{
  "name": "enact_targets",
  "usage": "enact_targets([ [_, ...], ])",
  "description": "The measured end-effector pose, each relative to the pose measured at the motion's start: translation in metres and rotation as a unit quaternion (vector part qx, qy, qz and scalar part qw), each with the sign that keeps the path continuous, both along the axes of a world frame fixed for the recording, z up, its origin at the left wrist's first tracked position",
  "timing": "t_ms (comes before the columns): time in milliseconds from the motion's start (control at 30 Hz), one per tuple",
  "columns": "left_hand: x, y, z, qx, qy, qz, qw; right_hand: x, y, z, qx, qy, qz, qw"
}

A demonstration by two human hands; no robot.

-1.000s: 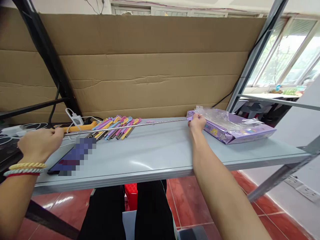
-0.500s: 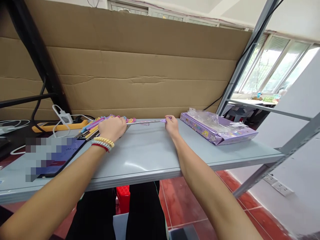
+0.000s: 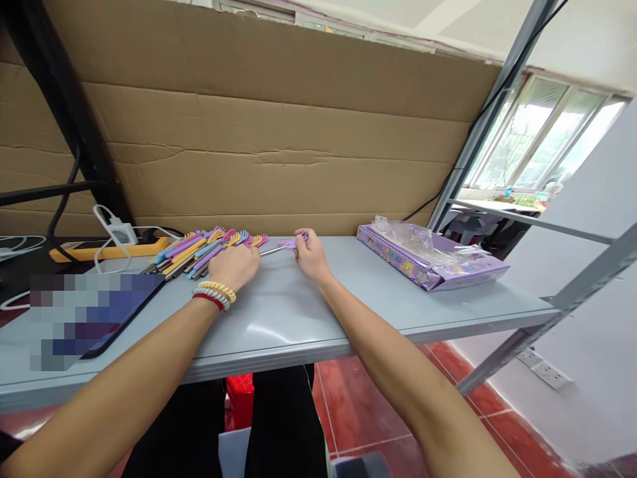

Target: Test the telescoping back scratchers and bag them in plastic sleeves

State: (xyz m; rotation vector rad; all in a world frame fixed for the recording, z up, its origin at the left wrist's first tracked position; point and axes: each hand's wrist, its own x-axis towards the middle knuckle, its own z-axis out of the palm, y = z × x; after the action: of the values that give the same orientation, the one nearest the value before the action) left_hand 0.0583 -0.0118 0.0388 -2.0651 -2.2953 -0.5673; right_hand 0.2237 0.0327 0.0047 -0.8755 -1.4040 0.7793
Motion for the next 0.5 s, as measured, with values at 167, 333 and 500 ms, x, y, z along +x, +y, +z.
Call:
enact_targets([
  [167, 0.001, -0.001, 0.003, -0.011, -0.039, 0.002, 0.999, -0.009, -0.002, 0.0, -0.017, 0.019, 0.013, 1.0],
  [333, -0.003, 0.0, -0.005, -0.023, -0.044, -0.126, 0.991, 0.009, 0.01, 0.0, -0.086, 0.079, -0.005, 0.993],
  [500, -0.003, 0.007, -0.02, 0.026, -0.041, -0.212, 0.976, 0.017, 0.015, -0.002, -0.156, 0.151, -0.057, 0.974],
])
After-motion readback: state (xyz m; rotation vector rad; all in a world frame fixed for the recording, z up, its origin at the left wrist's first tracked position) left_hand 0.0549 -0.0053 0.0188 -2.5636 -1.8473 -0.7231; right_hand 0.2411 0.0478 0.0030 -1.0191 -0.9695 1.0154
